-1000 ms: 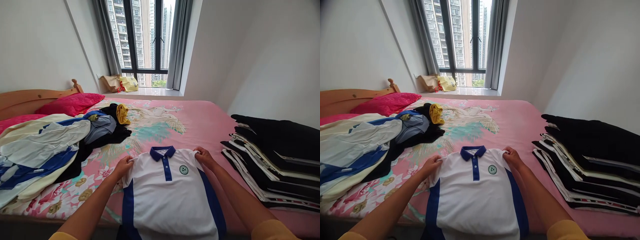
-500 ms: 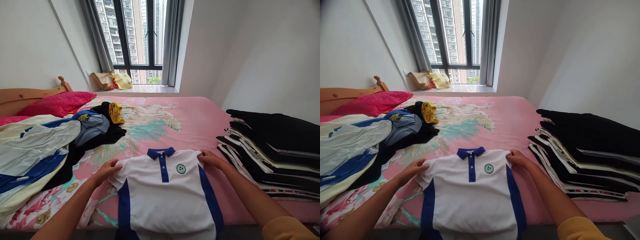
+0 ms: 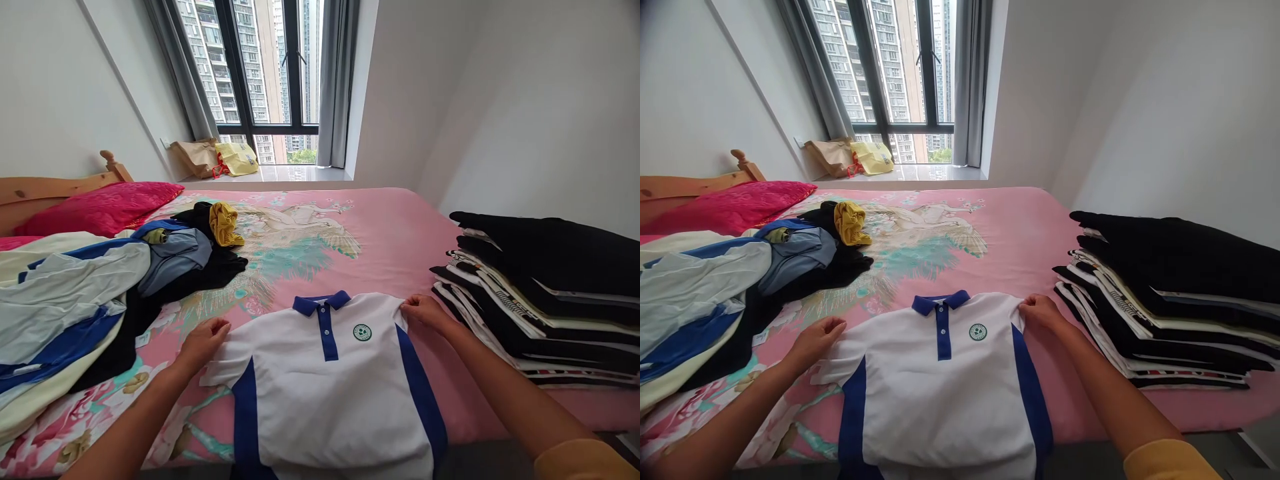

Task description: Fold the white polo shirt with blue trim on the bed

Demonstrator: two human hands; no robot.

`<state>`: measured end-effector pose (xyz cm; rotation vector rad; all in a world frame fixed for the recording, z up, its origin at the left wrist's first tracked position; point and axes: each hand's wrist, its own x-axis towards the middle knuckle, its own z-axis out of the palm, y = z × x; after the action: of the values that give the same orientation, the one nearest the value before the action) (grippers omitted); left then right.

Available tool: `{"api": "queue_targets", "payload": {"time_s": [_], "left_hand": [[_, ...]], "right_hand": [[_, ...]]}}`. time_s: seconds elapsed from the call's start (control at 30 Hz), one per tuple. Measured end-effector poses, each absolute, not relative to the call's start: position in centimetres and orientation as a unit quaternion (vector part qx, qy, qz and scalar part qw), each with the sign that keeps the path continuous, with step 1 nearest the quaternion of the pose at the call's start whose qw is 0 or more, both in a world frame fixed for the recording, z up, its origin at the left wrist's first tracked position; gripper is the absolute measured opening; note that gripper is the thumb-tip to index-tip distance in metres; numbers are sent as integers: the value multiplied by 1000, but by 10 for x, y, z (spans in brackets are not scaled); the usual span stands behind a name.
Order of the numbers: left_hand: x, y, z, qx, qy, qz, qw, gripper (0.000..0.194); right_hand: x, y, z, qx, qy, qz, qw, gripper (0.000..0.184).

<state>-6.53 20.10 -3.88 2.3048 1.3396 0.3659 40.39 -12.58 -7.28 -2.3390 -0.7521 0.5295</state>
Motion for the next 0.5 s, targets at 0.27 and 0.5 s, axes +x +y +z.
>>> {"api": "queue_targets", "payload": {"time_s": [0.27,0.5], "left_hand": [[35,149,-59,913,316,165,197,35],[48,123,-104,884,411,197,108,50]], "right_hand": [[377,-112,-72,-887,-320,247,221,32],[366,-110,-78,-896,-278,135,318,44]]}}
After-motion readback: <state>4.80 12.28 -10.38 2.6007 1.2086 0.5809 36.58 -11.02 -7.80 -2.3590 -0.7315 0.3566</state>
